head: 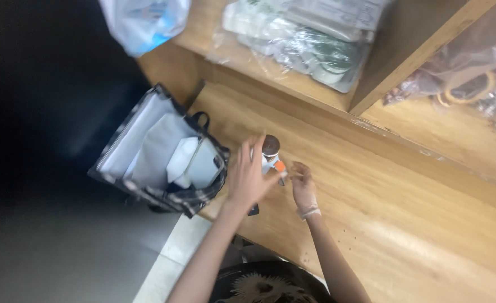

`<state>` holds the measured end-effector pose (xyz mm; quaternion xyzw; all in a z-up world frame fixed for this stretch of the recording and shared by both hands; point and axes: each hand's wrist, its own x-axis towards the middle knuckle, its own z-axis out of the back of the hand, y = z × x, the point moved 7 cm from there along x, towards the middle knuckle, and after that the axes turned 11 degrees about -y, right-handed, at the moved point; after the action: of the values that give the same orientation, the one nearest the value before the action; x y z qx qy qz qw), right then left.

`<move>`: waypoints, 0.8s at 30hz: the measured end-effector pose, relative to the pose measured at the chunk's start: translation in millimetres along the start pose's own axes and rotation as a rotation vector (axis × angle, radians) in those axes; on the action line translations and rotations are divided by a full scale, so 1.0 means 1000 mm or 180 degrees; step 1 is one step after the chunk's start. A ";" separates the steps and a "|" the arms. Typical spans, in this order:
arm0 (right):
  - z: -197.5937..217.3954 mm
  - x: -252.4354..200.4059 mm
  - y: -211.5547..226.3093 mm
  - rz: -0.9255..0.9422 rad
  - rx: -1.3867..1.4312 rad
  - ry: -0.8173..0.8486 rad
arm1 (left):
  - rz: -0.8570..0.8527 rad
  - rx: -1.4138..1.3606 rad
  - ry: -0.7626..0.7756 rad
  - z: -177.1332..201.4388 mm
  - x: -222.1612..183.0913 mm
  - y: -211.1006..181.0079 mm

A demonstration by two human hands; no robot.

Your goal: Prepare a liquid solution and unmold finished wax shapes from a silicone mold.

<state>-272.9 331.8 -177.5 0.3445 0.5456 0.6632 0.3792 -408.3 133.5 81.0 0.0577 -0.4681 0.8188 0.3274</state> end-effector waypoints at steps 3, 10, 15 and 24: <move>0.005 -0.012 0.057 0.0081 -0.0489 0.0033 | -0.0183 0.0143 0.0586 -0.039 0.033 0.036; -0.045 -0.015 0.124 0.0767 -0.2031 0.1093 | -0.0958 0.0237 0.1900 -0.107 0.040 0.083; -0.078 -0.020 0.110 0.0699 -0.1639 0.0609 | -0.0947 0.0380 0.2113 -0.110 0.049 0.079; -0.078 -0.016 0.088 0.0790 -0.1458 -0.0108 | -0.1732 0.0233 0.1708 -0.098 0.043 0.065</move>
<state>-344.5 271.0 -104.8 0.3250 0.3284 0.8050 0.3722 -459.3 210.7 -3.1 -0.0249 -0.3037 0.7041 0.6414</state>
